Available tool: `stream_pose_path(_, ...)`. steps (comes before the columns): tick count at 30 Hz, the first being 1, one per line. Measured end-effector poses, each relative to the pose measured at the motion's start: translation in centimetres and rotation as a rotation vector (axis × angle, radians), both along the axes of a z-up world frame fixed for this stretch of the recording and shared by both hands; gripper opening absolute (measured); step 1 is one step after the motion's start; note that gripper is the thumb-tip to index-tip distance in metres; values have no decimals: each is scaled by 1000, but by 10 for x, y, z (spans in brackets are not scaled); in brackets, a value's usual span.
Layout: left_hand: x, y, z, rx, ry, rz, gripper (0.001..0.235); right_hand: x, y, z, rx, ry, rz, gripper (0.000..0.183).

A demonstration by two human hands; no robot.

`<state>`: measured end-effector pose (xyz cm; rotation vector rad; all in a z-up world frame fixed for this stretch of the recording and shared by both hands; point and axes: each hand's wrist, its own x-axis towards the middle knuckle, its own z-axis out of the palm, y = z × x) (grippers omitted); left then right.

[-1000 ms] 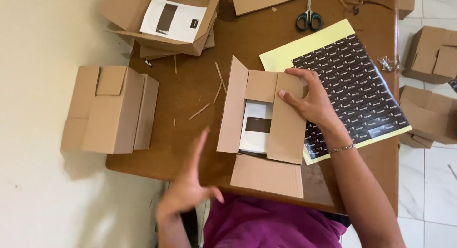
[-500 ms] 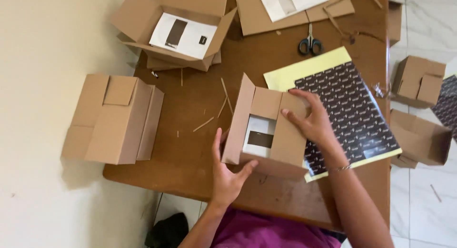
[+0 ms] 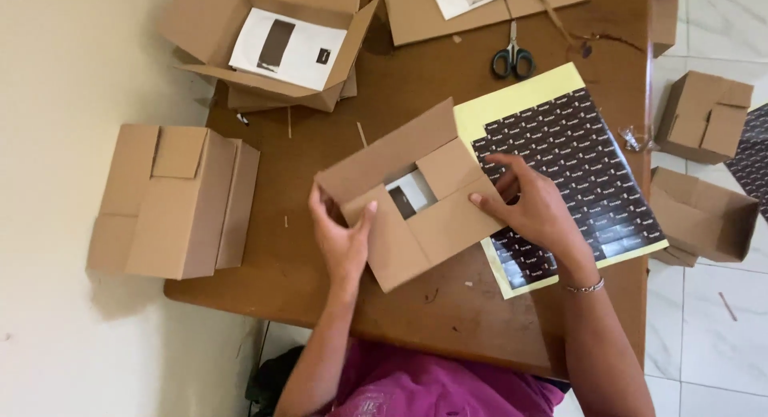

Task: Applying small black labels to white pouches and placing them into cardboard boxes for packaging.

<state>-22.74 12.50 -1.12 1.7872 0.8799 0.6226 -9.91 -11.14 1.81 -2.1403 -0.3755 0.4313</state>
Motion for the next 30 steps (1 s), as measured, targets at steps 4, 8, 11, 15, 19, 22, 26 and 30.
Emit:
stream_pose_path(4, 12, 26, -9, -81, 241, -169, 98, -1, 8, -9, 88, -170, 88, 78)
stream_pose_path(8, 9, 17, 12, 25, 82, -235, 85, -23, 33, -9, 51, -477, 133, 50)
stream_pose_path(11, 4, 7, 2, 98, -50, -199, 78, -32, 45, -8, -127, -532, 62, 53)
stream_pose_path(15, 3, 10, -24, 197, -77, -161, 75, -28, 65, -18, -284, -509, 40, 62)
stream_pose_path(19, 3, 10, -25, 362, -208, -198, 77, -25, 84, -15, -400, -502, -4, 80)
stream_pose_path(22, 4, 14, -25, 646, -161, -206, 85, -23, 86, -17, -415, -487, -28, 79)
stream_pose_path(26, 18, 7, 2, 1047, 87, -240, 98, -16, 84, -25, -421, -459, -11, 82)
stream_pose_path(30, 51, -2, 18, 1172, 201, -396, 115, -10, 88, -20, -437, -410, -45, 83)
